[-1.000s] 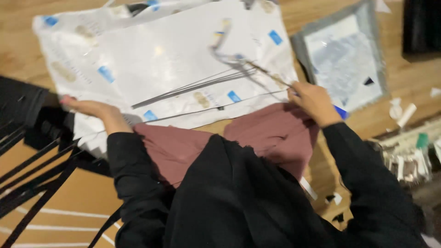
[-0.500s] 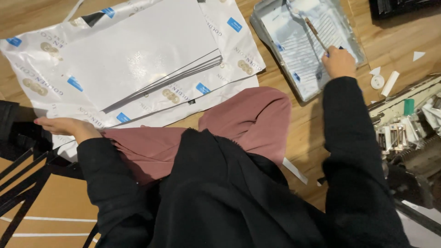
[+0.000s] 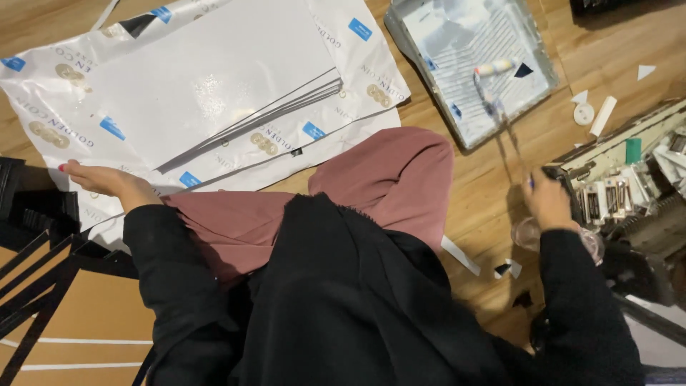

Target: Applying glue to white paper sheets using a small roller and stacking them in a print shop finishing area.

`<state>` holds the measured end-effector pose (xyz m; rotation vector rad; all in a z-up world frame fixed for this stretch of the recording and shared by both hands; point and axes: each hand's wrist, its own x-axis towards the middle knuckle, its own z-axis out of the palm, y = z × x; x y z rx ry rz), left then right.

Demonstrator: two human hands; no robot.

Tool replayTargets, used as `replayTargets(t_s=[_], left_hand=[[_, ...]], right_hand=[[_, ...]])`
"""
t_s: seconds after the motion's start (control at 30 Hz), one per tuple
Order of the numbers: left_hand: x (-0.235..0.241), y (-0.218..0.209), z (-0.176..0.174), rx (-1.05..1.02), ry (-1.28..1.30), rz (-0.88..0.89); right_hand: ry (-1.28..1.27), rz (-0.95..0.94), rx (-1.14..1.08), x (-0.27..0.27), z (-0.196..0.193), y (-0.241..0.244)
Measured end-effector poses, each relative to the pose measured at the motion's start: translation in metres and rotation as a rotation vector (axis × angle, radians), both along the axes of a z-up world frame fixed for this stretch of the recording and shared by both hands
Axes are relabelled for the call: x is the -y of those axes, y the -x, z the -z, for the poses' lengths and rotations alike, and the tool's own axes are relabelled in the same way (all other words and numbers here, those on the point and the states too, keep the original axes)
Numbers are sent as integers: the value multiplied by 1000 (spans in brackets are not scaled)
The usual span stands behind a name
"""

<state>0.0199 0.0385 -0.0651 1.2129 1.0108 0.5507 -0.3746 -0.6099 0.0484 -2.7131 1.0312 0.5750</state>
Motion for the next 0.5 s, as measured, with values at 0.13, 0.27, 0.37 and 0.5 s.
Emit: replayTargets(t_s=[0.13,0.27,0.37,0.5], left_hand=[[-15,-3,16,44,155,60],[18,-1,-12,56,171,111],[-4,-36,52,59,43,-2],[-27,-50,99,161,21,-119]], right_hand=[[80,-70,22,-14,26,41],[179,-213,116,-12,47,24],[27,-216,346,0,56,-24],[-485,174,477,-62,-39,-112]])
